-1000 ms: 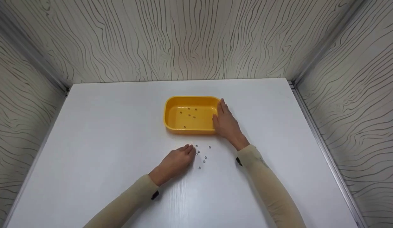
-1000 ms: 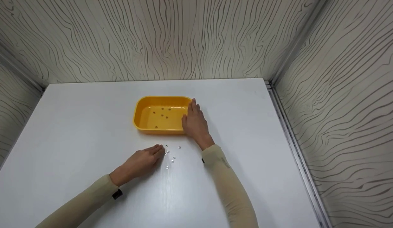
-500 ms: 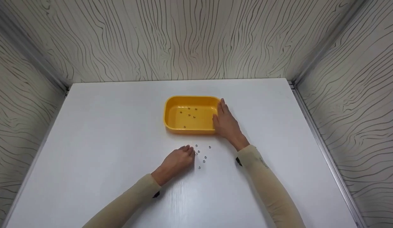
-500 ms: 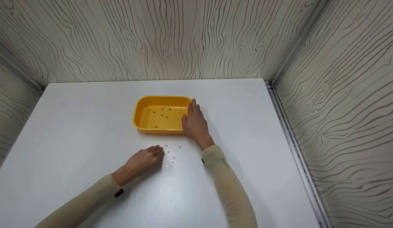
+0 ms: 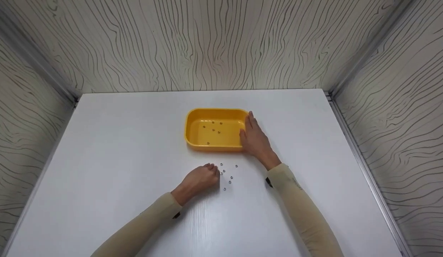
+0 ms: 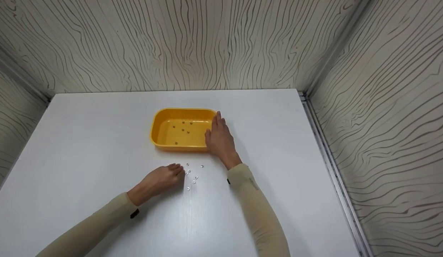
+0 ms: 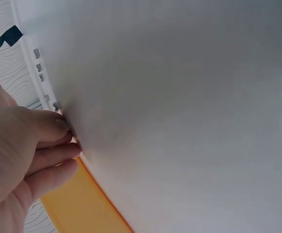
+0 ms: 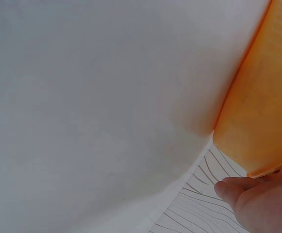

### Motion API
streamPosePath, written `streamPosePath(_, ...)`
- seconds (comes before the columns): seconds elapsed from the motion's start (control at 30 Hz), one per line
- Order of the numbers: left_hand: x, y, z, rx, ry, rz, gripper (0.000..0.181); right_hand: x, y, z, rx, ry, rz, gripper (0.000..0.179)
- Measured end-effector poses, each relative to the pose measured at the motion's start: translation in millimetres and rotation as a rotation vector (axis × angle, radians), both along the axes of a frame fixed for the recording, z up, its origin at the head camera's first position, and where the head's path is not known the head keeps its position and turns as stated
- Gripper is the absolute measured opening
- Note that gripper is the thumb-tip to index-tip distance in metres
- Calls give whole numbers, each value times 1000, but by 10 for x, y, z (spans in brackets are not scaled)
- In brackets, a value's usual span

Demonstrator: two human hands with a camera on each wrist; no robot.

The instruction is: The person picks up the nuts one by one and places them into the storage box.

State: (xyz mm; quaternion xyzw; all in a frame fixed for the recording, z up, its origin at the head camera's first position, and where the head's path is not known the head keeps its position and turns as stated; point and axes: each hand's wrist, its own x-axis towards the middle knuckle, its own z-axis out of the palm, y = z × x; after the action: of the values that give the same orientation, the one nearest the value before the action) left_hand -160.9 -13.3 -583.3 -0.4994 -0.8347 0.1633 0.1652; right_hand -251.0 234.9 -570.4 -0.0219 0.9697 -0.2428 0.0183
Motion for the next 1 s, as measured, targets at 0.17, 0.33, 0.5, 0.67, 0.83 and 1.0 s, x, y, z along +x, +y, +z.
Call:
streamPosePath(0.17,-12,2,-14,-14,13,-17,11,3,0,1,-14,3,6,70)
streamPosePath(0.33,-16,7,-4,-43,16,-18,11,9,3,5,-25,3,16,70)
streamPosePath(0.5,-12,7,5,-13,18,-29,7,15,13,9,-18,12,25,70)
streamPosePath(0.67,-11,5,26,55,28,-44,10,21,12,21,-18,12,23,70)
streamPosePath(0.83,-31,32,71,60,-50,-26,18,10,3,21,-25,4,7,69)
streamPosePath(1.0,-55,52,105,38,-110,-25,24,13,3,9,-11,1,2,70)
